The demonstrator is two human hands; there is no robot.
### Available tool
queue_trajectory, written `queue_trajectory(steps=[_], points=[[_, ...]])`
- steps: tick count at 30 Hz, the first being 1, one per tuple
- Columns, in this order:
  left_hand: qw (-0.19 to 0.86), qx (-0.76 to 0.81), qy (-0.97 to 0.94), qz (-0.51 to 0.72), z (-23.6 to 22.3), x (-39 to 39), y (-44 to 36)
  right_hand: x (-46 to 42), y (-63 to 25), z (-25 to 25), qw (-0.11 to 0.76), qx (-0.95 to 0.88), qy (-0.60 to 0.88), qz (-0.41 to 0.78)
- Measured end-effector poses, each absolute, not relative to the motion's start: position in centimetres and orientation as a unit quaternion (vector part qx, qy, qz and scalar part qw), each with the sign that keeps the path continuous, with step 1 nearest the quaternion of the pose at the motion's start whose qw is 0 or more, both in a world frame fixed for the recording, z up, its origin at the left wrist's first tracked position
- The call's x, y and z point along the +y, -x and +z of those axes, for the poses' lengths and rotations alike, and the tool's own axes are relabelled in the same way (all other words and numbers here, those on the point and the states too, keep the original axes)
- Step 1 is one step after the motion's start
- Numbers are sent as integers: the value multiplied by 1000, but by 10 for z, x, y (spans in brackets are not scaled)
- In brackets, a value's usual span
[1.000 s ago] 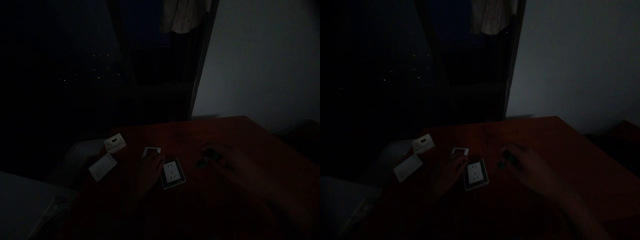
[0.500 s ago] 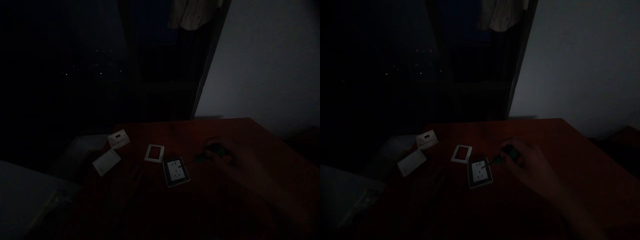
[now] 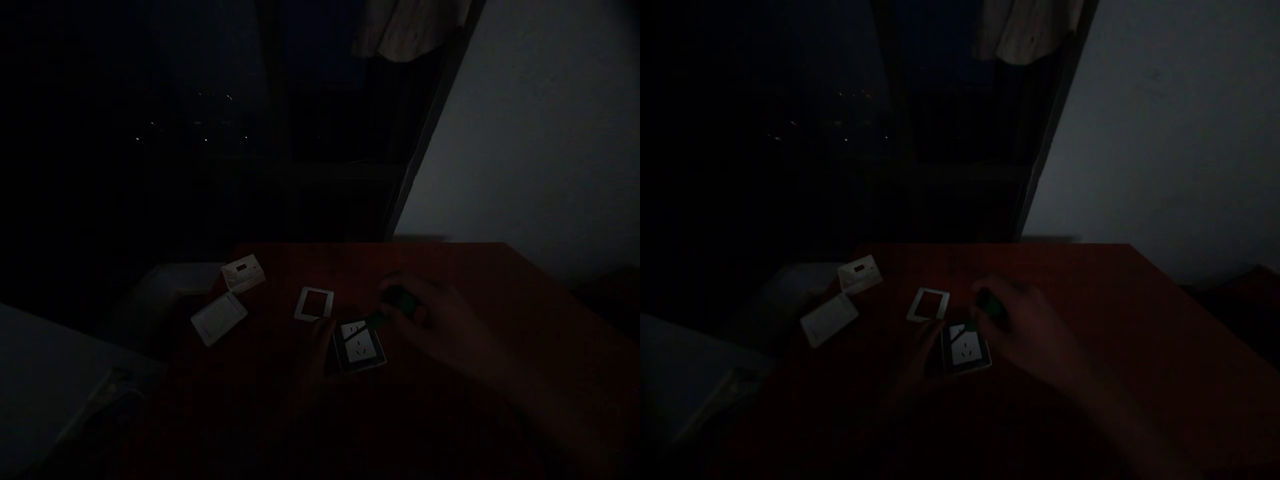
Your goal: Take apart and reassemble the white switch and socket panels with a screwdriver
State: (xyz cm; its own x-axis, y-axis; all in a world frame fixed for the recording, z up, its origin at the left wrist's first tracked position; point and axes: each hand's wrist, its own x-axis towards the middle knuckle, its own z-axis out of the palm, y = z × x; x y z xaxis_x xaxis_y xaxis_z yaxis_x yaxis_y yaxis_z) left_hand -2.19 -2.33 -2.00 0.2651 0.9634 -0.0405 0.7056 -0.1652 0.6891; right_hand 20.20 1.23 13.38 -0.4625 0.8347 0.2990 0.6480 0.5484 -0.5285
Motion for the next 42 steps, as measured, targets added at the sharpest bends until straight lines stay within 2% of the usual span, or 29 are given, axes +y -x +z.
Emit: queue_trajectory(steps=[8,14,17,25,32,36,42], points=[[336,549,-728,237,-20,-22,18,9,-190,139,214,-874,413,141],[350,524,-730,267,-21,-20,20,5,-163,161,91,-880,466,-17],[343,524,-734,263,-19,-18,21,10,-150,170,56,-872,485,-46],[331,526,-740,258,-19,-18,21,15,-137,168,68,-887,455,-51],[335,533,-736,251,-18,-18,21,7,-129,164,43,-833,547,-67],[333,525,-738,263,-22,-18,21,9,-134,168,59,-876,479,-28],[338,519,-741,260,-24,-16,22,13,-153,170,118,-934,324,99]])
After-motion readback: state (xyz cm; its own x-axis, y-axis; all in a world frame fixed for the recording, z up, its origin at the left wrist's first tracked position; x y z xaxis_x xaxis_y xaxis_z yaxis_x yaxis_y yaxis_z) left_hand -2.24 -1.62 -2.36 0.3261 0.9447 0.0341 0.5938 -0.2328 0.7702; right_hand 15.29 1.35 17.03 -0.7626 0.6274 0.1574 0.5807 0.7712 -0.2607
